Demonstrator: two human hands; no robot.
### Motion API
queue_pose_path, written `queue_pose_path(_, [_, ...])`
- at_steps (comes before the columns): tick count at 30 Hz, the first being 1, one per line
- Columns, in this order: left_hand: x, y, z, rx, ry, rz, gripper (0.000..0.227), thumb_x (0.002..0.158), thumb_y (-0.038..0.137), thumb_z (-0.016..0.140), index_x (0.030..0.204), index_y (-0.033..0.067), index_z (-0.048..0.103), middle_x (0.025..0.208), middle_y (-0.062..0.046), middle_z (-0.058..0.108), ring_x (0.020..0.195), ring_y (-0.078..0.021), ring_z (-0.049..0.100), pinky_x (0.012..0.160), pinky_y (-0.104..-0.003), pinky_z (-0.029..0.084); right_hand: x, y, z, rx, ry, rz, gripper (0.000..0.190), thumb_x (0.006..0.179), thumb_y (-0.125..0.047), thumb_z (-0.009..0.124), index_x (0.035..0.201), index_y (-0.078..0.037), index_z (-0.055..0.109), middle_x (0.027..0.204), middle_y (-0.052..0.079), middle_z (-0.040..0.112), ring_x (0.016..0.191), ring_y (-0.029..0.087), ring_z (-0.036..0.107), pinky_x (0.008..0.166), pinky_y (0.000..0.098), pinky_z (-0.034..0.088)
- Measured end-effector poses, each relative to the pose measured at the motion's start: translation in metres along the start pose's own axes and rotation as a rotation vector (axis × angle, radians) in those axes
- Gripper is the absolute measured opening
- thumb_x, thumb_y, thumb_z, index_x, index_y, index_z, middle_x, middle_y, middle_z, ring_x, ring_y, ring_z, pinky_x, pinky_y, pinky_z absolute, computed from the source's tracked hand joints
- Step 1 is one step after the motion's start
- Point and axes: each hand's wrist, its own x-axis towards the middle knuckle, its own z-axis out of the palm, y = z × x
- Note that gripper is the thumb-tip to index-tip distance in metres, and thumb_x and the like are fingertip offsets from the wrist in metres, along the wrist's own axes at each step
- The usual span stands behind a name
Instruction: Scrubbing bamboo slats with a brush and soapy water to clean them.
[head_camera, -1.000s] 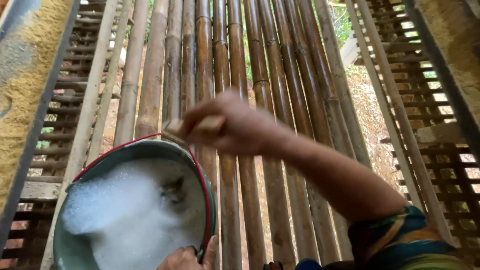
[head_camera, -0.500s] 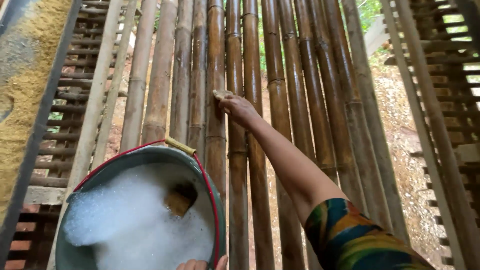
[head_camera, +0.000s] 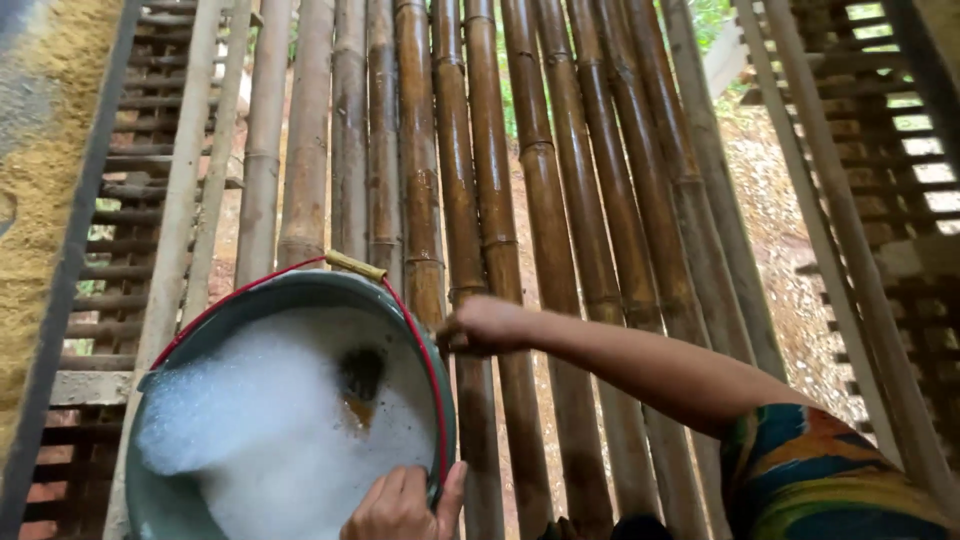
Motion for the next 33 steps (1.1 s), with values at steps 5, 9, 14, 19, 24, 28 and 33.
queue_pose_path(5, [0.003, -0.008, 0.003, 0.038, -0.045, 0.1, 0.055, 0.091, 0.065, 0.062, 0.064, 0.018, 0.051, 0.062, -0.003, 0.052, 0.061, -0.0268, 0.059, 0.044, -0.046, 0.04, 0.025, 0.06, -0.028, -0.163, 0.25, 0.292, 0.02, 0.087, -0.007, 0.071, 0.104, -0.017, 0.075, 0.105, 0.006, 0.074, 0.081, 0.022, 0.072, 0.064, 0.0355, 0.059])
queue_pose_path(9, [0.006, -0.011, -0.001, -0.02, -0.207, 0.106, 0.052, 0.095, 0.063, 0.059, 0.072, 0.0165, 0.056, 0.071, -0.005, 0.06, 0.068, -0.0312, 0.064, 0.047, -0.05, 0.047, 0.019, 0.096, -0.001, -0.325, 0.322, 0.433, 0.012, 0.094, -0.007, 0.063, 0.096, -0.015, 0.072, 0.108, 0.006, 0.069, 0.086, 0.022, 0.066, 0.063, 0.0338, 0.056])
queue_pose_path(14, [0.006, -0.011, 0.001, -0.03, -0.164, 0.147, 0.051, 0.096, 0.061, 0.06, 0.071, 0.0162, 0.056, 0.069, -0.005, 0.059, 0.066, -0.0308, 0.064, 0.045, -0.049, 0.047, -0.02, 0.044, 0.074, -0.561, 0.08, 0.319, 0.026, 0.093, -0.004, 0.066, 0.118, -0.01, 0.067, 0.117, 0.013, 0.068, 0.069, 0.023, 0.071, 0.047, 0.0339, 0.06])
queue_pose_path(19, [0.007, -0.011, -0.003, -0.016, -0.135, 0.194, 0.049, 0.098, 0.06, 0.057, 0.075, 0.0166, 0.058, 0.072, -0.005, 0.061, 0.066, -0.0294, 0.066, 0.045, -0.046, 0.047, -0.084, -0.026, 0.119, -0.423, 0.076, 0.004, 0.03, 0.093, -0.02, 0.063, 0.123, -0.017, 0.065, 0.119, 0.013, 0.062, 0.083, 0.032, 0.068, 0.05, 0.0463, 0.054])
queue_pose_path(24, [0.013, -0.011, -0.005, 0.003, -0.189, 0.218, 0.047, 0.098, 0.058, 0.058, 0.076, 0.0165, 0.059, 0.071, -0.007, 0.062, 0.056, -0.0359, 0.066, 0.042, -0.049, 0.047, -0.07, -0.015, 0.051, 0.006, 0.253, 0.254, 0.016, 0.085, -0.004, 0.071, 0.096, -0.014, 0.073, 0.089, 0.004, 0.071, 0.082, 0.021, 0.066, 0.079, 0.0363, 0.052])
queue_pose_path(28, [0.017, -0.011, -0.015, -0.095, -0.323, 0.172, 0.05, 0.101, 0.059, 0.051, 0.079, 0.0145, 0.058, 0.076, -0.007, 0.062, 0.063, -0.0367, 0.065, 0.047, -0.051, 0.048, -0.049, 0.027, 0.015, -0.288, 0.436, 0.323, 0.055, 0.096, -0.009, 0.066, 0.145, -0.03, 0.056, 0.102, 0.013, 0.076, 0.072, 0.022, 0.072, 0.057, 0.0359, 0.064])
queue_pose_path(33, [0.018, -0.011, -0.018, -0.122, -0.464, 0.099, 0.05, 0.101, 0.063, 0.045, 0.091, 0.0157, 0.059, 0.086, -0.007, 0.063, 0.079, -0.0353, 0.065, 0.055, -0.054, 0.051, -0.047, 0.078, 0.027, -0.436, 0.435, 0.478, 0.011, 0.093, -0.009, 0.064, 0.098, -0.019, 0.068, 0.103, 0.006, 0.065, 0.075, 0.028, 0.061, 0.048, 0.0419, 0.046])
